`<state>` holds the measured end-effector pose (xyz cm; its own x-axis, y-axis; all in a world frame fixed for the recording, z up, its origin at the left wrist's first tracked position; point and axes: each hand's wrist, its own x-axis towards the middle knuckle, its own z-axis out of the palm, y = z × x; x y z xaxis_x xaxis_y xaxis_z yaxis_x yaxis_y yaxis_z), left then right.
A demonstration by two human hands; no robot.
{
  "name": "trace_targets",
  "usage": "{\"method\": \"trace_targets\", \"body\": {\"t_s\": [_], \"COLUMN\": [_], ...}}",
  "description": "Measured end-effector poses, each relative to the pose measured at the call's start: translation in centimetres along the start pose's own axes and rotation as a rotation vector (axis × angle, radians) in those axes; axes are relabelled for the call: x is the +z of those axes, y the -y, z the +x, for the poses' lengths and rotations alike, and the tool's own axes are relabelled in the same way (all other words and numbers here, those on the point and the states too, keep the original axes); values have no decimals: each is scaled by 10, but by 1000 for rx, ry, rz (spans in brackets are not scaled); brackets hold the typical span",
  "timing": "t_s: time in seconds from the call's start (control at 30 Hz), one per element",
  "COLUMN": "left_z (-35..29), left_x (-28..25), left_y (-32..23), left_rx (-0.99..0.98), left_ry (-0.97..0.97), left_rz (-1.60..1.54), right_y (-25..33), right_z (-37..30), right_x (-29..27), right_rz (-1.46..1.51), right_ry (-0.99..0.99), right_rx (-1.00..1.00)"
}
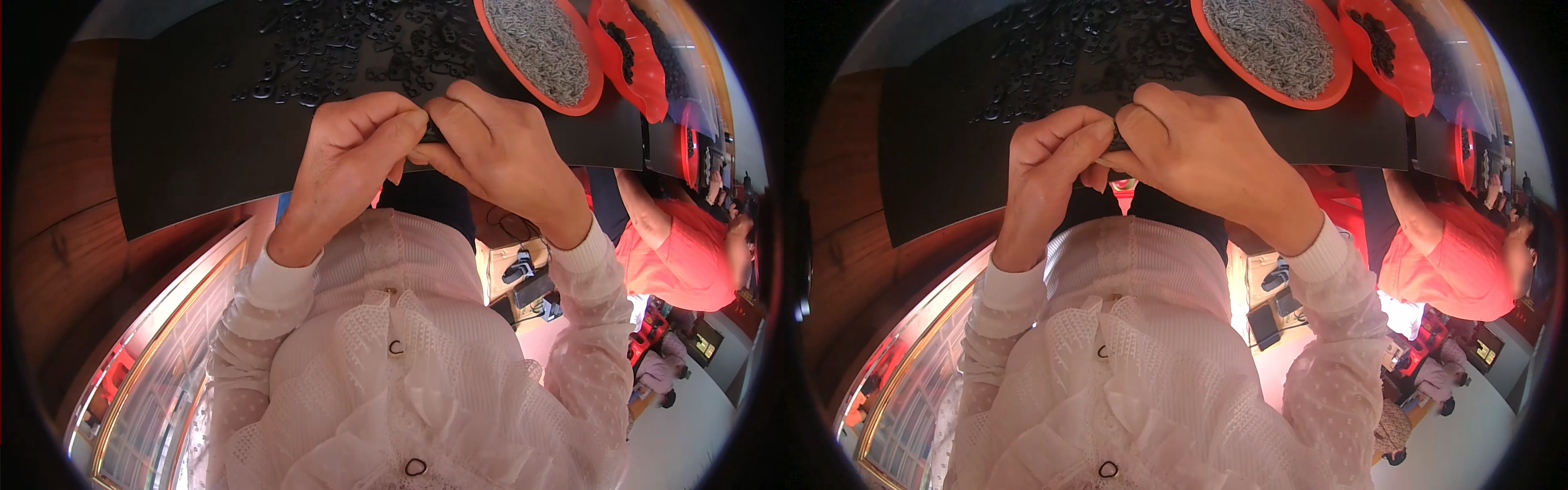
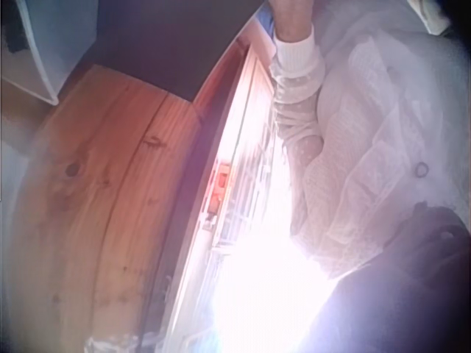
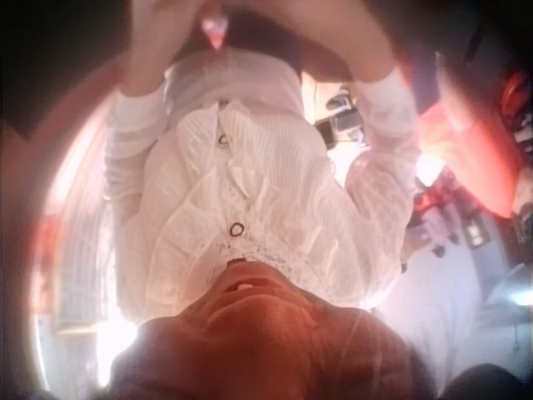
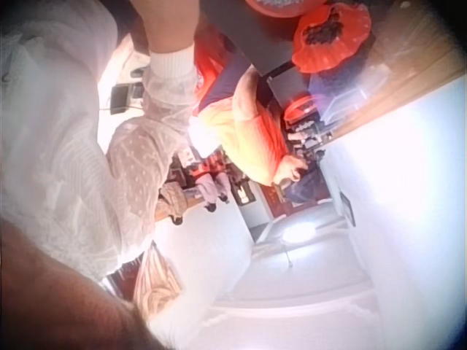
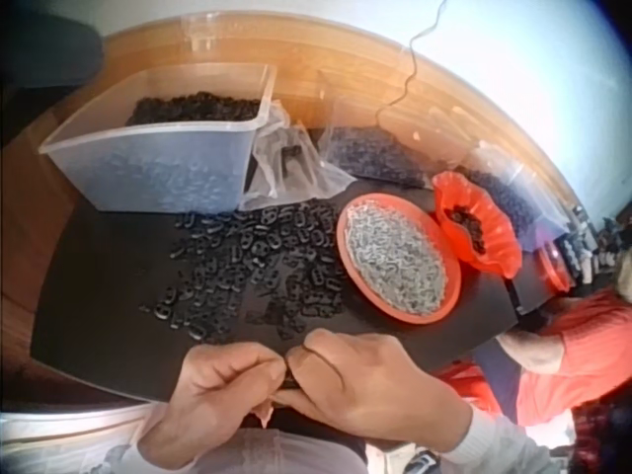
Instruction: The person repeatedly picks small black plastic components and metal screws from a table and red bowls, then joins them by hand. The assembled units are placed back onto the table. The process is repetitive and focused on manual assembly of small hardware parts.
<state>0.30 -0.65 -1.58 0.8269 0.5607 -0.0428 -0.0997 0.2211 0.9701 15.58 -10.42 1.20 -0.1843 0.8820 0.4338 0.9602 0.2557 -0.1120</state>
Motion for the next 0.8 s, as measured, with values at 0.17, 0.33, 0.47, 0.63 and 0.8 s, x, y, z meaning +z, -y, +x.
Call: {"method": "trace_targets", "body": {"t_s": [0.17, 0.33, 0.47, 0.63, 0.8], "left_z": [0, 1, 0, 0, 0], "left_x": [1, 3, 5, 4, 6], "left_y": [1, -1, -3, -2, -2], "left_rx": [15, 23, -12, -32, -22], "left_ry": [0, -7, -31, -13, -12], "left_rz": [26, 23, 24, 0, -9], "right_y": [-3, -7, -11, -11, -10], "right_z": [1, -1, -1, -6, -7], "right_x": [1, 2, 1, 0, -2], "right_rz": [18, 48, 142, 141, 179], "right_ry": [-12, 31, 5, -22, 6], "right_rx": [-33, -35, 0, 49, -10]}}
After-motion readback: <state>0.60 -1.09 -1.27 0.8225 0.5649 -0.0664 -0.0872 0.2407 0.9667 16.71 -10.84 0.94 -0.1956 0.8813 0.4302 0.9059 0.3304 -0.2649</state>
